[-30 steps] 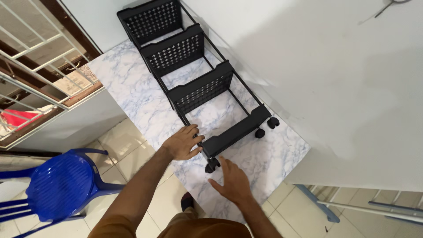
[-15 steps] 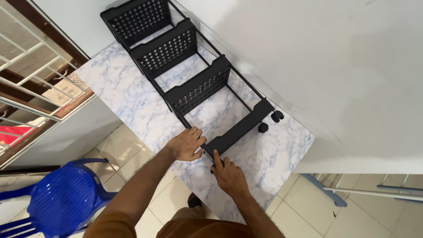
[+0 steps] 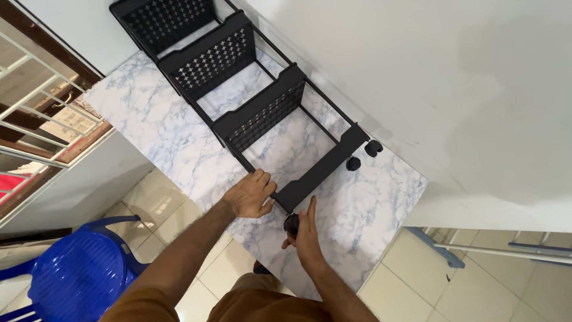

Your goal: The person attaches four caster wheels to the base of a black three-tier plastic shelf unit on a marble countertop. They insert each wheel into its socket and press down to secure it, then lift and reposition the unit to verify stability.

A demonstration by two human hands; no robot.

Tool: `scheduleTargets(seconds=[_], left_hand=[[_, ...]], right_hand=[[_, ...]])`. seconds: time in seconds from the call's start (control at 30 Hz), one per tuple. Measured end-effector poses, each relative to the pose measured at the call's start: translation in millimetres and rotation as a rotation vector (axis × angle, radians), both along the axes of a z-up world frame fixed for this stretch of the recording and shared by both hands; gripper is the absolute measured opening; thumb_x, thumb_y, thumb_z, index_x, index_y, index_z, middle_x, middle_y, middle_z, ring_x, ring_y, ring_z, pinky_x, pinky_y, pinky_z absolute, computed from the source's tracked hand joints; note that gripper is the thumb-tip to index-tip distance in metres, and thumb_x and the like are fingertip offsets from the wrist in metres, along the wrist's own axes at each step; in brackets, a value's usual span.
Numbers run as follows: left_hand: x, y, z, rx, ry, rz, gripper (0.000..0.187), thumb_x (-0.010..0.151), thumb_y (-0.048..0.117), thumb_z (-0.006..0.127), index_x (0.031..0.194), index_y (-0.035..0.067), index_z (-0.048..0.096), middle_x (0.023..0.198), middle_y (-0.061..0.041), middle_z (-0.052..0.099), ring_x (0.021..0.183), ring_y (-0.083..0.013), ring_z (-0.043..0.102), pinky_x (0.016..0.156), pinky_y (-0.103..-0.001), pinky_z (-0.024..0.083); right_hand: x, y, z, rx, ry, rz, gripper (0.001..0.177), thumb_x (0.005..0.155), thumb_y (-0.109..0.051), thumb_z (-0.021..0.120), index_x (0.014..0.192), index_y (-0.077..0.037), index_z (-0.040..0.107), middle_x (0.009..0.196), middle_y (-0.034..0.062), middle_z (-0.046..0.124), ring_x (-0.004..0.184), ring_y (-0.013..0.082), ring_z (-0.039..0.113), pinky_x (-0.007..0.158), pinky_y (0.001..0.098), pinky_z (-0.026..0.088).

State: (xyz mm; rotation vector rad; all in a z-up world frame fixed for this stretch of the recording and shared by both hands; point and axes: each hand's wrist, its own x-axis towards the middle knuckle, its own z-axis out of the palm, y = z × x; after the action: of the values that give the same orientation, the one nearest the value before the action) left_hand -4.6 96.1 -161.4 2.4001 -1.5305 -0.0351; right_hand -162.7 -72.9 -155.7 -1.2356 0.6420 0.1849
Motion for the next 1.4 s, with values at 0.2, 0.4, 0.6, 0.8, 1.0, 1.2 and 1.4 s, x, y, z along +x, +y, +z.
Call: scheduleTargets(seconds=[0.2,0.4,0.6,0.8,1.0,1.2,1.4], left_hand=[[5,2,2,-0.014,-0.003,-0.004,0.034,0.085,0.033,0.067,0.101,0.004,0.060,0.098,-0.014,0.053,0.096,-0.0302,0.051,0.082,-0.042,0.051],[7,3,10,0.010,-0.008,-0.006,0.035,0.085,0.034,0.065,0.101,0.004,0.060,0.099,-0.013,0.053,0.097,-0.0297,0.052,0.082,-0.041,0.051],[9,3,10,-0.003,-0.012,-0.022,0.034,0.085,0.035,0.065,0.100,0.005,0.061,0.098,-0.013,0.053,0.097,-0.0301,0.052,0.079,-0.041,0.052],[19,5,12,0.007,0.029,-0.031,0.034,0.083,0.035,0.065,0.100,0.005,0.062,0.098,-0.014,0.053,0.095,-0.0295,0.052,0.076,-0.041,0.051],[18,6,12,0.026,0.013,-0.029,0.033,0.085,0.036,0.064,0.098,0.005,0.061,0.096,-0.013,0.053,0.094,-0.0291,0.052,0.077,-0.040,0.051],[19,6,12,0.007,-0.015,-0.037,0.034,0.085,0.035,0.065,0.099,0.005,0.061,0.097,-0.013,0.053,0.094,-0.0291,0.052,0.076,-0.041,0.051],[17,5,14,0.005,-0.019,-0.016,0.034,0.083,0.034,0.065,0.101,0.005,0.060,0.097,-0.013,0.052,0.095,-0.0295,0.052,0.080,-0.041,0.051]], right_hand=[[11,-13,10,0.130,0.215,0.061,0.077,0.102,-0.049,0.038,0.166,-0.026,0.001,0.066,0.0069,0.051,0.048,0.0174,0.043,0.054,0.0372,0.053],[-13,-12,14,-1.258,-0.433,0.447,0.095,0.095,-0.052,0.072,0.157,0.000,0.021,0.114,0.0225,0.061,0.090,0.0306,0.067,0.073,0.0379,0.056],[-8,-16,11,-1.719,-0.260,0.733,0.063,0.088,-0.046,0.073,0.130,-0.005,0.052,0.092,0.0075,0.062,0.079,0.0231,0.068,0.061,0.0355,0.055],[3,-17,11,-1.756,-0.320,0.742,0.055,0.091,-0.048,0.069,0.122,-0.004,0.057,0.089,0.0073,0.062,0.074,0.0225,0.069,0.058,0.0363,0.055],[1,-15,8,-1.535,-0.248,0.750,0.060,0.095,-0.048,0.066,0.128,-0.001,0.052,0.096,0.0144,0.065,0.074,0.0290,0.070,0.055,0.0382,0.057],[0,-17,-4,-0.981,-0.292,0.527,0.043,0.102,-0.038,0.058,0.126,-0.004,0.049,0.086,0.0155,0.070,0.070,0.0350,0.068,0.059,0.0417,0.050],[17,-35,1,-0.006,0.183,0.348,0.040,0.104,-0.043,0.048,0.120,-0.007,0.056,0.075,0.0028,0.055,0.055,0.0117,0.037,0.048,0.0295,0.029]])
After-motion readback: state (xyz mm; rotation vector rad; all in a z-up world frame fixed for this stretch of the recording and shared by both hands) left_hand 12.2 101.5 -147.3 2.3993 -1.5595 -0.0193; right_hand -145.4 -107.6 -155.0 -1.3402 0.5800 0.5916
